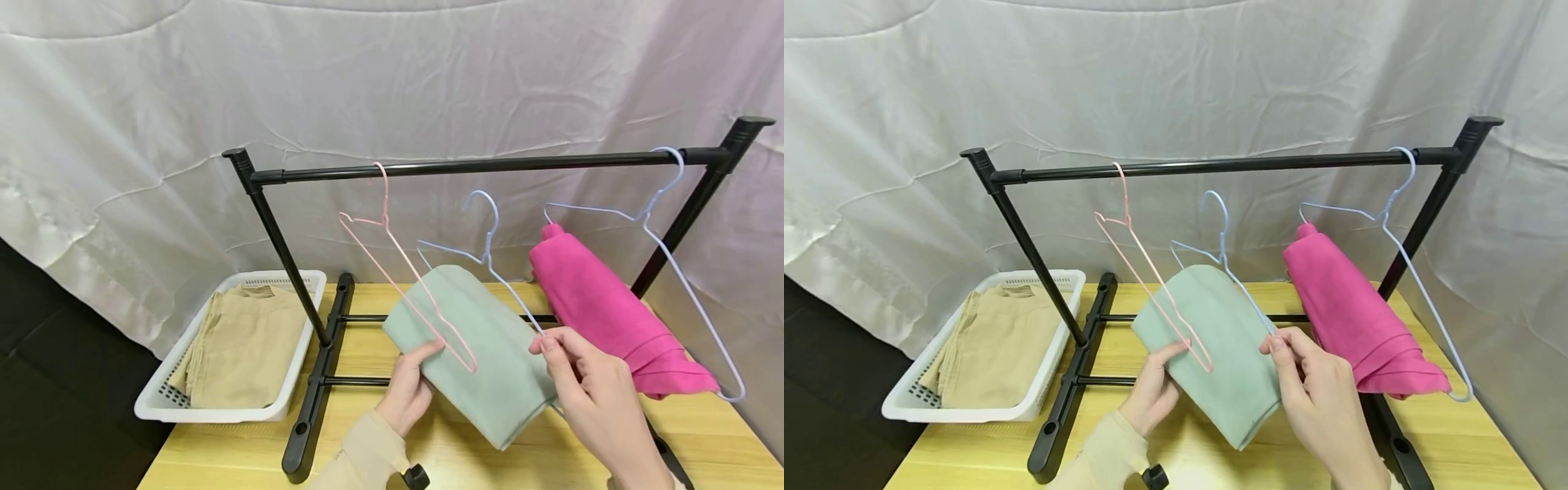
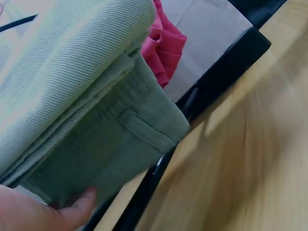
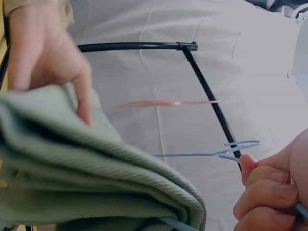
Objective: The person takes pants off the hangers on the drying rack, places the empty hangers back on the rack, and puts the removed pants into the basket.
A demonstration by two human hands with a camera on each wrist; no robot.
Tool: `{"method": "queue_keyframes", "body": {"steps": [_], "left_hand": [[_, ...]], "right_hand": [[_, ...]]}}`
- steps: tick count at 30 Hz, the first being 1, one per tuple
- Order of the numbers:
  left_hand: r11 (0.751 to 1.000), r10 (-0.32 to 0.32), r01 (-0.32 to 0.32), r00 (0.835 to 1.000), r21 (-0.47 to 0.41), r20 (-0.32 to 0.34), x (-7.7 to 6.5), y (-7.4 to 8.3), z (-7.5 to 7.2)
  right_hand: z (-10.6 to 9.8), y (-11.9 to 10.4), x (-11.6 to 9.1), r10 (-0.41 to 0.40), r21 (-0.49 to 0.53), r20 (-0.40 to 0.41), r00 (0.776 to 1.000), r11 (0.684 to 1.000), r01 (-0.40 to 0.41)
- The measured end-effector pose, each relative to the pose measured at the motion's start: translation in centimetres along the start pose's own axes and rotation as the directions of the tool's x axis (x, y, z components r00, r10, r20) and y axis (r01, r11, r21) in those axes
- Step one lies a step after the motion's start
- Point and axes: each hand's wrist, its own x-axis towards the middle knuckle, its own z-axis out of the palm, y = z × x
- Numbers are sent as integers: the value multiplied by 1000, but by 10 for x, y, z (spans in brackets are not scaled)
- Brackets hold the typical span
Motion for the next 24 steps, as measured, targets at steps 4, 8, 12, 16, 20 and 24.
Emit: {"method": "queue_keyframes", "body": {"steps": [4,8,12,16,20,24], "left_hand": [[998,-37,39,999,-49,34,5,-9,-3],[996,-54,62,992,-69,113,11,-17,-7],[991,-64,81,984,-102,164,16,-25,-12],[977,-61,94,983,-189,173,19,-30,-11],[967,-47,84,986,-239,159,19,-29,-9],[969,-76,103,989,-223,128,17,-25,-11]], "right_hand": [[-2,-4,-2,2,34,3,1000,999,-2],[-4,-6,-3,-3,61,-2,1000,998,3],[-5,-8,-4,-16,87,-15,1000,996,18],[-7,-8,-4,-32,105,-27,999,994,35],[-7,-6,-3,-56,115,-39,998,992,60],[-7,-6,-3,-48,105,-35,998,993,51]]}}
